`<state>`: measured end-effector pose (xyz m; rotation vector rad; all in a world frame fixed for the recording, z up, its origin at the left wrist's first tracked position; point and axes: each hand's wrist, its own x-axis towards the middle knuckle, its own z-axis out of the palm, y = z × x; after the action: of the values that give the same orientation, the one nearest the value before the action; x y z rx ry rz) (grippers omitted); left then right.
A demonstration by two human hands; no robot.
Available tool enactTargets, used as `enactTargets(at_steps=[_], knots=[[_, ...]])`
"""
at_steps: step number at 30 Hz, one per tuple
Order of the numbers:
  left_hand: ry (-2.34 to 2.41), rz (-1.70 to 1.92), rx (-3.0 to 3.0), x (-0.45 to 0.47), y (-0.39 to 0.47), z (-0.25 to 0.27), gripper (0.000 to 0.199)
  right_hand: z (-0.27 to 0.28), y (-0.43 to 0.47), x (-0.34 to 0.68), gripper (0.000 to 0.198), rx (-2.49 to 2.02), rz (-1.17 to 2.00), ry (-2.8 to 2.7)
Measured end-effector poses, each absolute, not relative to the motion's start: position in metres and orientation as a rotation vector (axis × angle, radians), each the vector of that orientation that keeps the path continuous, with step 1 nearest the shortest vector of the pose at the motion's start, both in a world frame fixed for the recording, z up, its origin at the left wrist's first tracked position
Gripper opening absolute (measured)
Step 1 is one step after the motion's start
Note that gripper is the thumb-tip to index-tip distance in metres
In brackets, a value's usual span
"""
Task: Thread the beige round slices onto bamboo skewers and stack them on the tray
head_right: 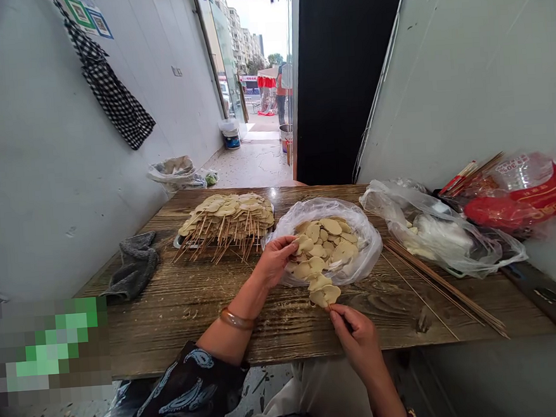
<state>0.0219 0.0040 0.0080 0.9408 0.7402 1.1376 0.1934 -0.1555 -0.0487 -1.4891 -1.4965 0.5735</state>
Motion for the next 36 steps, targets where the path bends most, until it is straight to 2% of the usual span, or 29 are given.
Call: enactTargets(at_steps=[6, 19, 27, 36], knots=[[0.796, 1.153, 1.057, 0.023, 0.002, 0.01, 0.032, -0.044, -0.156, 0.192, 0.032, -1.495, 0.562, -1.51], [0.739, 1.036, 1.157, 0.024, -0.003, 0.015, 0.043, -0.043, -0.156, 0.19, 0.033, -1.508, 0.554, -1.502], [0.679, 0.958, 0.904, 0.024, -0.003, 0.012, 0.042, -0.043, -0.157, 0.191, 0.034, -1.482, 0.639, -1.445], [0.596, 0.9, 0.879, 0.034, -0.009, 0.006, 0.04, -0.039, -0.155, 0.19, 0.033, -1.478, 0.581, -1.497]])
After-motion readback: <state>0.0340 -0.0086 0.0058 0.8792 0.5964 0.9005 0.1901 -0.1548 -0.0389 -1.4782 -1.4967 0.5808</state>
